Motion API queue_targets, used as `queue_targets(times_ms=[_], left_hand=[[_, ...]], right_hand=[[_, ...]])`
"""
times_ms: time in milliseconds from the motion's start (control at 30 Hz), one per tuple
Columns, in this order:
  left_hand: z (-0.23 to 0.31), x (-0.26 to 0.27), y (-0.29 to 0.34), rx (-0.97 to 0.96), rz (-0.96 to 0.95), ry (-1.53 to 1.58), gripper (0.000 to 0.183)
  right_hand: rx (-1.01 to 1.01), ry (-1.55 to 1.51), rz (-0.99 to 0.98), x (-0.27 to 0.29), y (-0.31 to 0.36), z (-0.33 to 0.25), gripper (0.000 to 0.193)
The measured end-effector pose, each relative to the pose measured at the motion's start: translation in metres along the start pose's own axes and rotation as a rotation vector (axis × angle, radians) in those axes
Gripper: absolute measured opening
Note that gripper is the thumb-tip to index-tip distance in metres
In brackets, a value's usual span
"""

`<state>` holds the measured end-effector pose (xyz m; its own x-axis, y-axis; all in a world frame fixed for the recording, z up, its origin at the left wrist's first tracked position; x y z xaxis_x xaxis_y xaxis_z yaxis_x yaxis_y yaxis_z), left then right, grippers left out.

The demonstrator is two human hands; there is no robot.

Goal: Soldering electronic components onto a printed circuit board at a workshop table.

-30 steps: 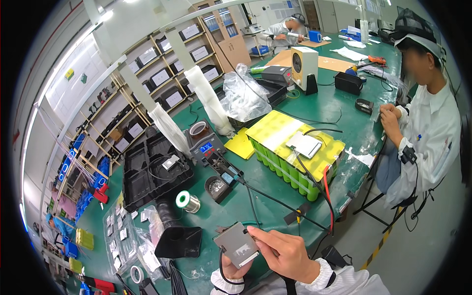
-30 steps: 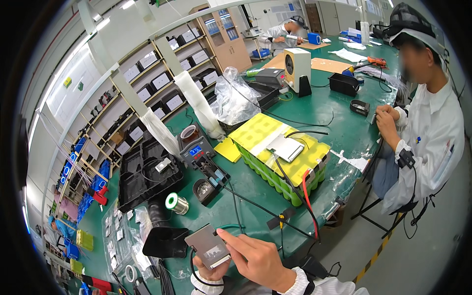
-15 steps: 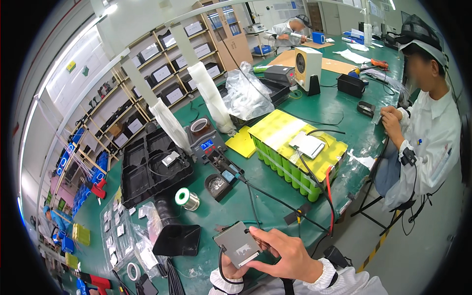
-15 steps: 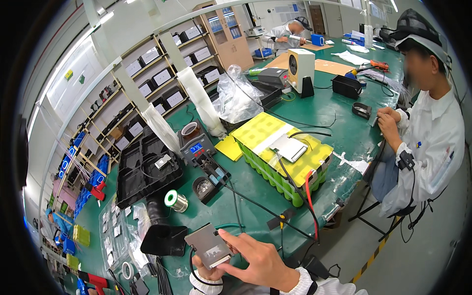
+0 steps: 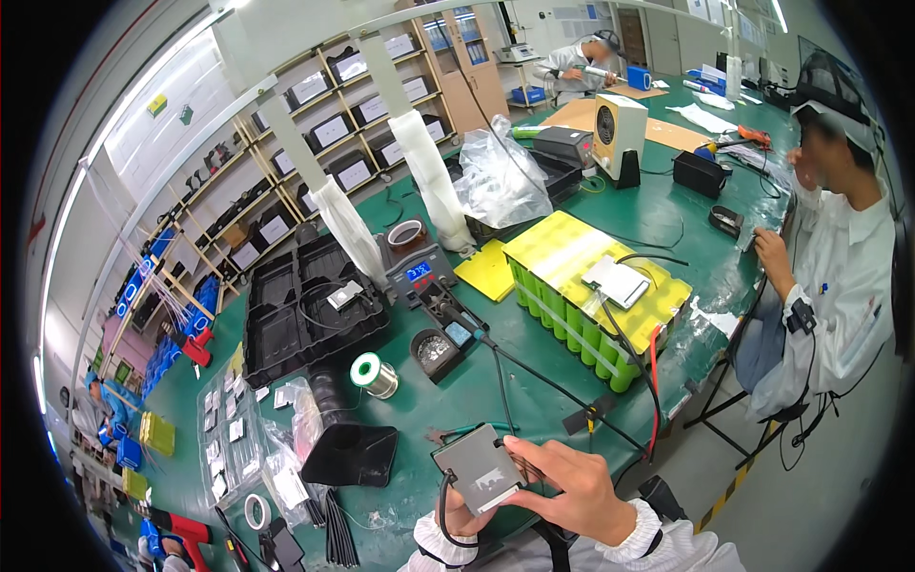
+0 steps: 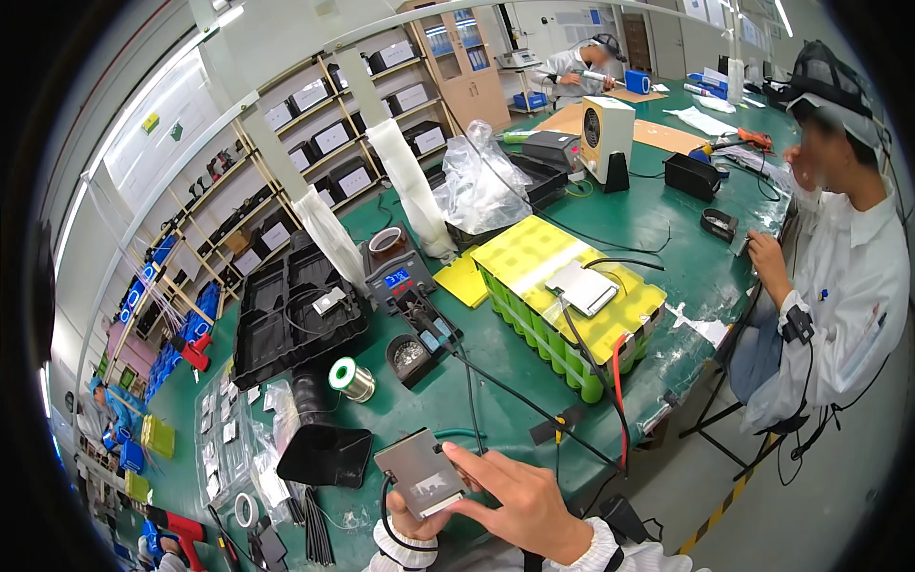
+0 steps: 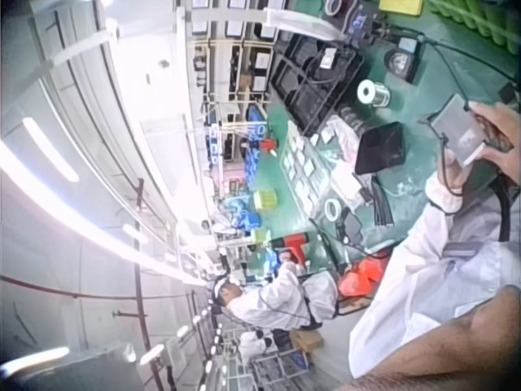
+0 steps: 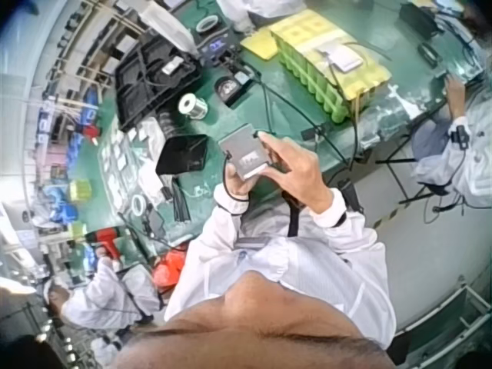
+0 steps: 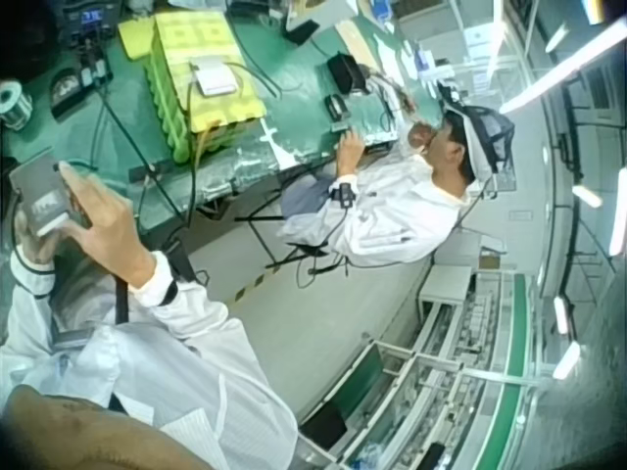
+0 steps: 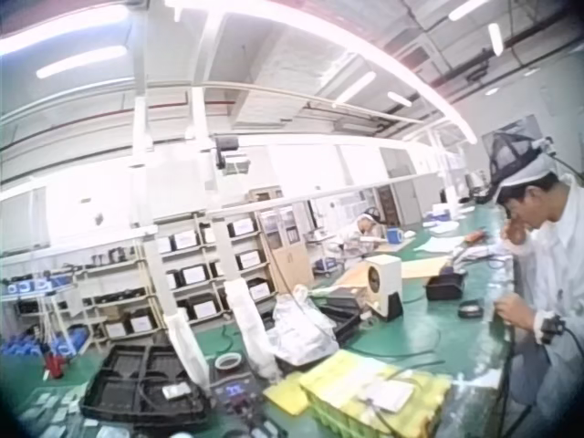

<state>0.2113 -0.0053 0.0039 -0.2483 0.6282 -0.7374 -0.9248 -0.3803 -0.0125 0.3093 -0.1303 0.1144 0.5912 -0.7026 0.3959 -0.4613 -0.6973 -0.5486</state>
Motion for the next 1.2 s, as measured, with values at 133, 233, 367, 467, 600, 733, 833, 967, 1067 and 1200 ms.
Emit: queue_targets(times_ms=[133, 233, 367, 467, 600, 733, 833, 967, 1067, 1200], left_hand=[[0.0, -0.001, 0.001, 0.008, -0.004, 0.016, 0.098], [0.002, -0.008, 0.001, 0.022, -0.012, 0.026, 0.097], [0.002, -0.006, 0.002, 0.01, -0.024, 0.047, 0.096], [0.0, 0.002, 0.004, -0.013, 0.012, 0.061, 0.095], [-0.008, 0.006, -0.001, 0.037, -0.02, 0.101, 0.093], [-0.009, 0.03, 0.003, -0.04, -0.067, 0.241, 0.095], [0.014, 0.003, 0.014, -0.022, -0.026, 0.132, 0.082], [0.015, 0.011, 0.012, -0.067, -0.01, 0.022, 0.096], [0.021, 0.02, 0.018, -0.172, 0.064, 0.081, 0.092], [0.031, 0.009, 0.02, -0.243, 0.086, 0.102, 0.088]], right_hand=[[0.024, 0.011, 0.017, 0.0, 0.0, -0.001, 0.072], [0.034, 0.018, 0.027, 0.0, 0.001, -0.002, 0.071], [0.041, 0.034, 0.029, -0.001, 0.001, -0.003, 0.069], [0.052, 0.04, 0.029, -0.002, 0.002, -0.001, 0.069], [0.028, 0.096, 0.065, 0.005, 0.006, -0.001, 0.07], [0.082, 0.013, 0.127, 0.0, 0.009, -0.001, 0.07], [0.025, -0.058, 0.002, -0.01, 0.004, -0.008, 0.059], [0.056, -0.035, 0.008, 0.015, 0.002, -0.01, 0.068], [0.165, -0.106, 0.11, 0.045, -0.001, -0.025, 0.055], [0.392, -1.084, 0.094, 0.073, 0.014, -0.052, 0.017]])
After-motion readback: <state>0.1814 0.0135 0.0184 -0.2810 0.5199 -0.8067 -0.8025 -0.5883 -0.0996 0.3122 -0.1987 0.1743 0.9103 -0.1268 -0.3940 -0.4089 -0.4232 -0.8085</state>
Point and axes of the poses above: each hand's wrist, its own y-axis away from the middle knuckle, its own x-axis out of the back of the hand, z = x × y, the point moved 7 cm from there along -y, towards the middle knuckle, and after that the axes turned 1 degree about y, right-handed, at the moved point
